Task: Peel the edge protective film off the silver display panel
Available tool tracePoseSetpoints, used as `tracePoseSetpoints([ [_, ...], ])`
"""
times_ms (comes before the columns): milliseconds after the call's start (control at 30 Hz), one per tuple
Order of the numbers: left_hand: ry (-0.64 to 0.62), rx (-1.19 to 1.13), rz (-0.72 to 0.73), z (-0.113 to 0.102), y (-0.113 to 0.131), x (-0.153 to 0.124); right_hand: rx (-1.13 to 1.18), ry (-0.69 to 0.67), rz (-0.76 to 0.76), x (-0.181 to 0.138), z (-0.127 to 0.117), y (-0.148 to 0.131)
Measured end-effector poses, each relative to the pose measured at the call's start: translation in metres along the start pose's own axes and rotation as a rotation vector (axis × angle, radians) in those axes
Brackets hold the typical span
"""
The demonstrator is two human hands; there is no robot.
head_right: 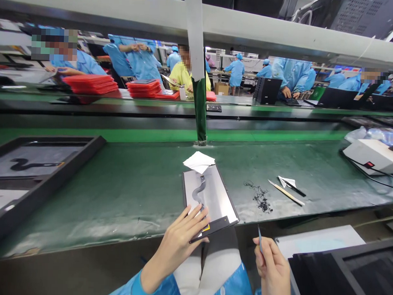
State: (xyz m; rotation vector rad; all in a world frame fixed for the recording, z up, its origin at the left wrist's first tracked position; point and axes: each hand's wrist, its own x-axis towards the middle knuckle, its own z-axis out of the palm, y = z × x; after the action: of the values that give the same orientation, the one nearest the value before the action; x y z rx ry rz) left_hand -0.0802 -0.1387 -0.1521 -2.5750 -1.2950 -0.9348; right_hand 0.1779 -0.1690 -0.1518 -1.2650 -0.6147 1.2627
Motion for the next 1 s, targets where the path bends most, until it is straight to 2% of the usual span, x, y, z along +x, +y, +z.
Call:
tracePoseSetpoints([
  [533,0.014,-0.001,0.001,0.004,0.0,-0.003,0.006,0.113,-0.038,0.001,-0.001,-0.016],
  [1000,0.018,0.0,-0.005,0.002,0.001,-0.003,-0.005,0.145,-0.115,0.002,-0.009,-0.029],
])
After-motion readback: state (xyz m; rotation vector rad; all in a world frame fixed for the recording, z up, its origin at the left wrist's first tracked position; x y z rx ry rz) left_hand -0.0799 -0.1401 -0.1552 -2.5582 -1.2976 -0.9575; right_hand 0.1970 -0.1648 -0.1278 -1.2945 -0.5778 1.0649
